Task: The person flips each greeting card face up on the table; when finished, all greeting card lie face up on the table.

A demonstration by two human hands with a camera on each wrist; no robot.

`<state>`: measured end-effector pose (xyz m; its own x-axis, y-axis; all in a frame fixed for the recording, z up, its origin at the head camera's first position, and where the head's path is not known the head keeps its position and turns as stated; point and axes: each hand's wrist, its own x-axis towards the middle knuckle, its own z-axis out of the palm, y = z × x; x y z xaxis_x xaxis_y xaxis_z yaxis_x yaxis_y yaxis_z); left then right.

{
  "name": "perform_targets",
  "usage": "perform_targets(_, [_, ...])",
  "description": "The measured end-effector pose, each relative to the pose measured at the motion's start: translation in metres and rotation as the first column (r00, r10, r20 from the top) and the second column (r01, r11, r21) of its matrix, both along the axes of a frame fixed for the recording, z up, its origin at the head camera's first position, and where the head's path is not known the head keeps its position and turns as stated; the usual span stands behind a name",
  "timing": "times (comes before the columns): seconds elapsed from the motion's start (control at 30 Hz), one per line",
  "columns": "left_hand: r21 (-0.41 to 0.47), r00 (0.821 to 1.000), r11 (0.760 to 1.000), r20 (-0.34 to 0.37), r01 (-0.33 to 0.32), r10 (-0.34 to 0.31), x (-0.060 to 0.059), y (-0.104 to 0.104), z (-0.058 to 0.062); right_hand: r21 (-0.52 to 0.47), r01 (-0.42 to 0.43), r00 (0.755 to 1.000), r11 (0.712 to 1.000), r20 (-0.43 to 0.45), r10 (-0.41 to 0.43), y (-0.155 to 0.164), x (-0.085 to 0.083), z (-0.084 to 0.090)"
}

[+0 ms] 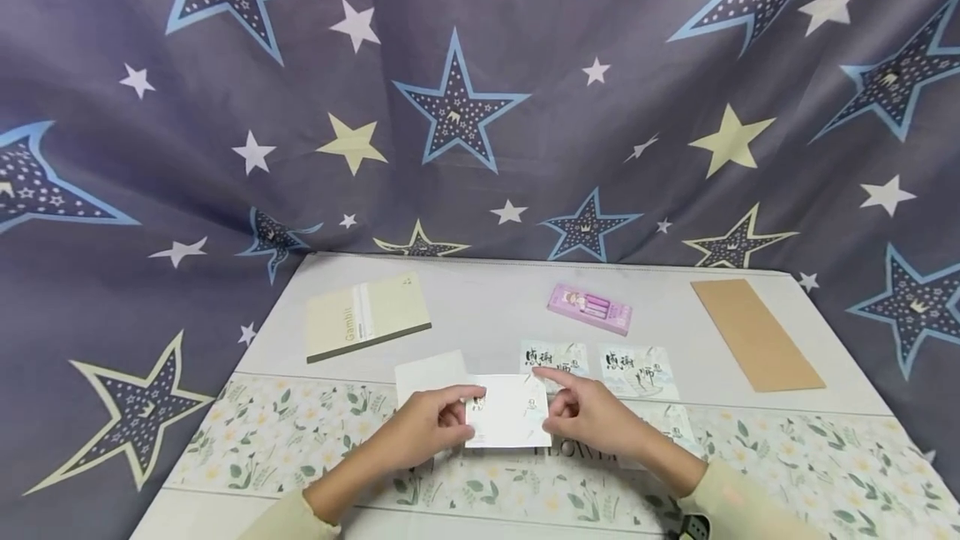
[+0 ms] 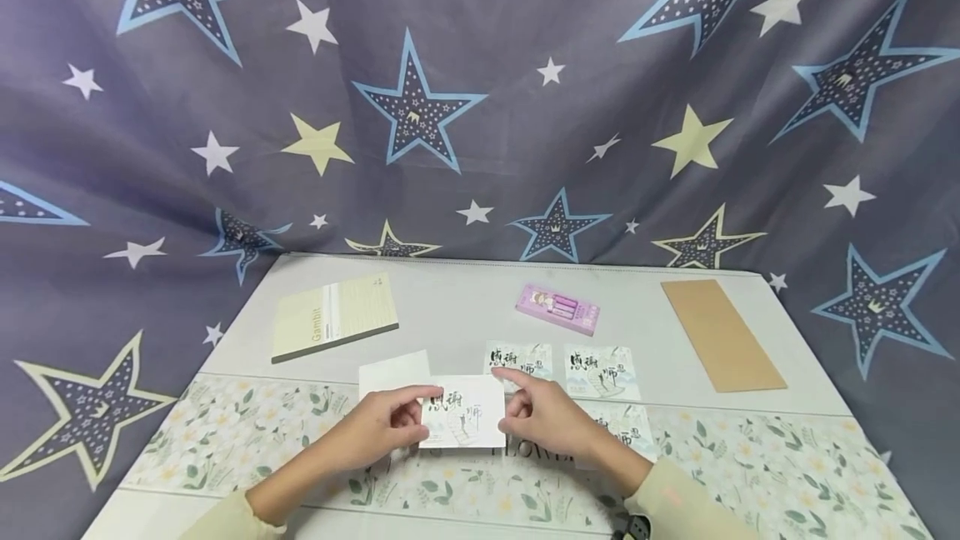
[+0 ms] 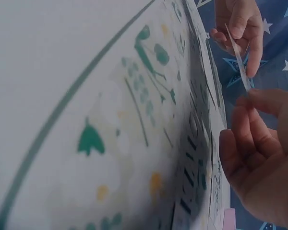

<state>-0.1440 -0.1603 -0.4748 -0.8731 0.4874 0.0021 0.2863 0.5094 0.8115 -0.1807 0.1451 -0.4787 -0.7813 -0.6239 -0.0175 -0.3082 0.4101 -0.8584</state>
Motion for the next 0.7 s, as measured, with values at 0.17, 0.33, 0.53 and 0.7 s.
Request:
perform_targets(0.17, [-0.04,0.999,0.999,0.035,0.024,-0.022,-0.006,0.011,0.001,0.092,-0.006,0.998,0.996,-0.06,0.011,0.008,-0.002,0.004])
perform_targets(0.33, [-0.089,0.996,0.992,0.03,0.089,-0.087,-0.011,0.024,-0.002,0.138,-0.021,0.994,0.99,-0.099,0.034,0.02,0.001,0.003])
perform_targets(0.53, [-0.166,0.988,0.974,0.012,0.151,-0.152,-0.016,0.046,-0.005,0.182,-0.024,0.996,0.983,-0.081,0.039,0.038,0.007,0.004])
perform_targets(0.7, [-0.239,0.982,0.953,-0.004,0.184,-0.191,-0.021,0.063,-0.004,0.217,-0.024,0.996,0.976,-0.082,0.043,0.051,0.01,0.004])
